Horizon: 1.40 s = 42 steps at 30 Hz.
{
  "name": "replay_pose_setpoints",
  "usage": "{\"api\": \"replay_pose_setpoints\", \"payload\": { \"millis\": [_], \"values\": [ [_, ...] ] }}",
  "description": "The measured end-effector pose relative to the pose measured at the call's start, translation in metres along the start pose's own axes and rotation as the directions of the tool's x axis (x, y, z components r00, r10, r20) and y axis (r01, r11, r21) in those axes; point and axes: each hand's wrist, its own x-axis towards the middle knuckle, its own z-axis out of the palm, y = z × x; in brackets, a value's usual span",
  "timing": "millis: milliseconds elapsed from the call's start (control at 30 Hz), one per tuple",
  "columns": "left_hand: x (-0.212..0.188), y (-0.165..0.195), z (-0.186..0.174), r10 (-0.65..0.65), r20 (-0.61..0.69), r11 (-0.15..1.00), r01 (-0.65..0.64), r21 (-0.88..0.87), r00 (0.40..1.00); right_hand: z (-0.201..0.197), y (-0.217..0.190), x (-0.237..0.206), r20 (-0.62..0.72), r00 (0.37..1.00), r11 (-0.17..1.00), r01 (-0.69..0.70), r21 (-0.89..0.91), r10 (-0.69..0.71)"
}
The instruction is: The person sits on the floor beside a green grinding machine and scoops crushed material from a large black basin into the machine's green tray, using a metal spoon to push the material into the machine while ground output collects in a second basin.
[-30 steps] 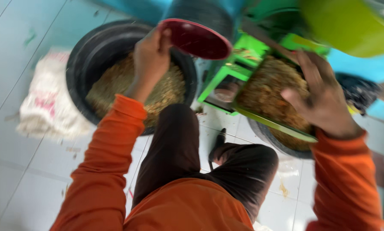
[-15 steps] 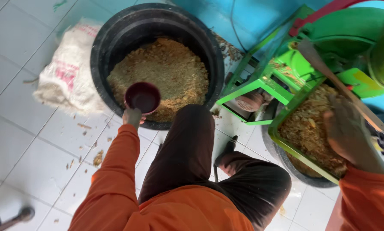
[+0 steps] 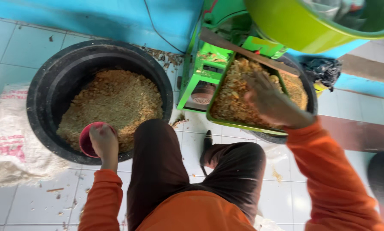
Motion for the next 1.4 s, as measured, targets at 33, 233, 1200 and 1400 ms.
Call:
{"api": "replay_pose_setpoints", "payload": {
  "millis": [33, 233, 1200, 1400],
  "values": [
    [-0.006, 0.023, 0.001, 0.125, 0.058, 0.992, -0.125, -0.018, 0.99, -0.002, -0.004, -0.002, -0.004, 0.998, 0.992, 0.063, -0.108, -0.064],
    [-0.07, 0.206, 0.023, 0.947, -0.007, 0.294, -0.877, -0.38, 0.321, -0.014, -0.015, -0.021, -0.127, 0.987, 0.99, 0.105, 0.089, -0.094],
    [-0.176, 0.384, 0.075, 0.316, 0.872, 0.507, 0.71, -0.489, 0.375, -0.039, -0.017, -0.004, -0.403, 0.893, 0.628, 0.2, 0.752, 0.199],
    [-0.185, 0.411, 0.075, 0.337, 0.79, 0.205, 0.779, -0.593, 0.512, -0.066, -0.024, -0.02, -0.335, 0.942, 0.823, 0.176, 0.54, 0.019]
  ]
}}
